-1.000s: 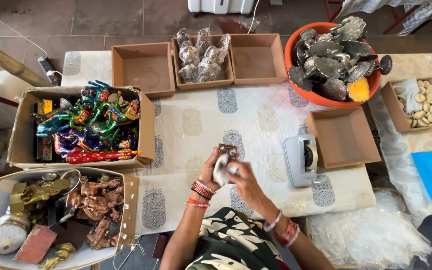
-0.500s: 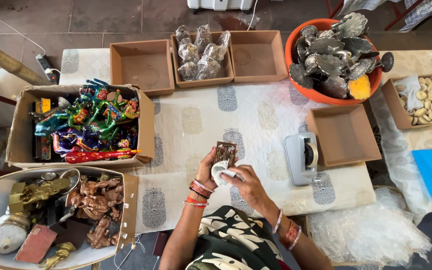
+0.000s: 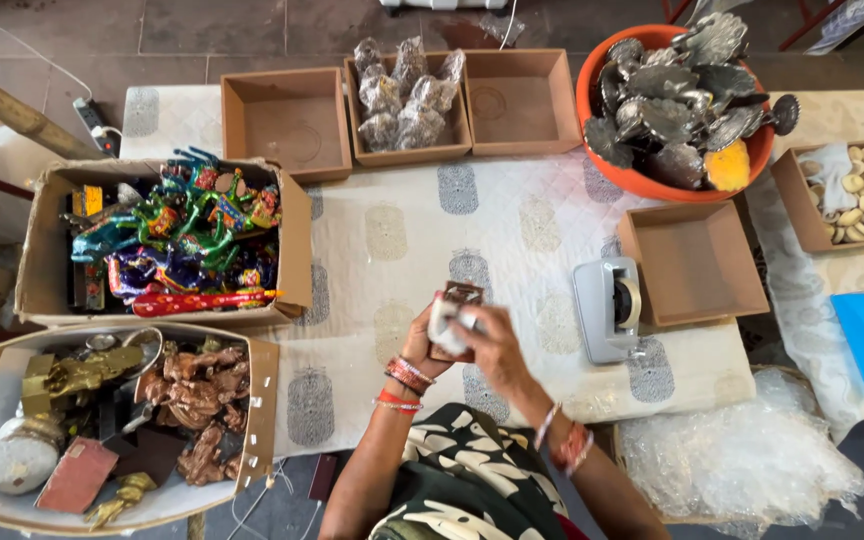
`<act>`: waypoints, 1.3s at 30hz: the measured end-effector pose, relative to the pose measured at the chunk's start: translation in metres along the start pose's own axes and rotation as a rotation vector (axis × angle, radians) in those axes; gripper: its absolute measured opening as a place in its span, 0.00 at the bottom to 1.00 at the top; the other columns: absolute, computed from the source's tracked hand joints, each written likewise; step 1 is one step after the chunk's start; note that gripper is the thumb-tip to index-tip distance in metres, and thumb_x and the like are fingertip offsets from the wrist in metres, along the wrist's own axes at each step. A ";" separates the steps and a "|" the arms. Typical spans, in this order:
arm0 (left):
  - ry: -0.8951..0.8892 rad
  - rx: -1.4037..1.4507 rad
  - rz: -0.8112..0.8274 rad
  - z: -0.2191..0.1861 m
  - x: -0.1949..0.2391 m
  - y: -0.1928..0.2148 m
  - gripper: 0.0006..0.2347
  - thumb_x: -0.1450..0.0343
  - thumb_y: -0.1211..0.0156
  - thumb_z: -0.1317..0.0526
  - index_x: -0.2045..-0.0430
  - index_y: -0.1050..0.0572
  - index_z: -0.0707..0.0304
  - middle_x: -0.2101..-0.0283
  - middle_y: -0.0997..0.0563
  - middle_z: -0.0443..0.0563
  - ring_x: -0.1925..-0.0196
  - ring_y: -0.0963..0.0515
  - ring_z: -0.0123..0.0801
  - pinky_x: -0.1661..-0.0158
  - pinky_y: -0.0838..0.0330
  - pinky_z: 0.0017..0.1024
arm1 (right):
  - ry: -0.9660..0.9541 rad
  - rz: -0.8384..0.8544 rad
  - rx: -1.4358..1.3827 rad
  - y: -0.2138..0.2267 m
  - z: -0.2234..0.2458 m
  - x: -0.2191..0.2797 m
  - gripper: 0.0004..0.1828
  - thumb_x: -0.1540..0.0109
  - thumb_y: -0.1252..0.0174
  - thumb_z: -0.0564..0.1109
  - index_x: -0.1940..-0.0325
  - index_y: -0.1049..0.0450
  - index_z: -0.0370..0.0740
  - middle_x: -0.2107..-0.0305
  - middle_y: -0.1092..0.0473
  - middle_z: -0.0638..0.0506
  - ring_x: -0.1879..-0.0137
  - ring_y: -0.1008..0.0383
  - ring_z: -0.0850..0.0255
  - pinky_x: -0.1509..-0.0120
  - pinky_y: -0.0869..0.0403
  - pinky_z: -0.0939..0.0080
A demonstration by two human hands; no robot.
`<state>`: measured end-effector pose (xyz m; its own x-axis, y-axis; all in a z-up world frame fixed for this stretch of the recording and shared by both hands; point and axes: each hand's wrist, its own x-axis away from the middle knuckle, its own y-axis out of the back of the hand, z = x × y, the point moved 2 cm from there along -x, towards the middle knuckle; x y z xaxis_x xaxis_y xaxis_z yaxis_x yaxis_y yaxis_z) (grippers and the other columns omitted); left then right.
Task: The person cleans a small wooden ornament with a cloth, wraps it in bubble wrap, and places it inside a small plastic bag.
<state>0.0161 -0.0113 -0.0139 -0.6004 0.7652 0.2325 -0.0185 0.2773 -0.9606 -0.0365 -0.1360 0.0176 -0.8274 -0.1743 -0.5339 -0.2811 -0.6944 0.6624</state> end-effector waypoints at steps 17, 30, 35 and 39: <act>-0.109 0.014 -0.071 0.011 -0.011 0.044 0.21 0.23 0.48 0.43 0.49 0.26 0.61 0.54 0.18 0.54 0.56 0.17 0.37 0.59 0.20 0.34 | 0.093 0.075 0.138 -0.001 -0.010 -0.010 0.22 0.40 0.43 0.29 0.45 0.22 0.46 0.44 0.32 0.53 0.39 0.34 0.55 0.35 0.24 0.61; -0.224 -0.085 -0.162 -0.009 -0.001 0.052 0.21 0.26 0.43 0.54 0.39 0.30 0.58 0.46 0.19 0.52 0.47 0.21 0.41 0.46 0.25 0.40 | -0.291 0.336 -0.053 0.024 -0.020 0.048 0.38 0.52 0.42 0.23 0.39 0.25 0.45 0.44 0.32 0.52 0.42 0.34 0.52 0.43 0.23 0.61; -0.107 -0.053 -0.294 -0.003 -0.017 0.103 0.18 0.27 0.41 0.59 0.43 0.29 0.65 0.47 0.20 0.57 0.45 0.20 0.46 0.45 0.25 0.44 | -0.546 0.300 0.092 0.011 -0.086 0.102 0.39 0.49 0.46 0.20 0.39 0.24 0.47 0.42 0.31 0.53 0.40 0.35 0.52 0.36 0.26 0.59; -0.114 -0.224 -0.340 0.003 -0.026 0.137 0.16 0.26 0.42 0.67 0.43 0.29 0.67 0.49 0.20 0.60 0.46 0.21 0.46 0.46 0.25 0.44 | -0.443 -0.200 -0.017 0.045 -0.074 0.085 0.39 0.44 0.41 0.27 0.29 0.36 0.43 0.34 0.42 0.38 0.30 0.43 0.44 0.27 0.36 0.48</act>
<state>0.0268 0.0057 -0.1519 -0.6748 0.5427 0.5001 -0.0642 0.6319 -0.7724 -0.0833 -0.2338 -0.0367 -0.8862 0.2755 -0.3724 -0.4512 -0.6957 0.5590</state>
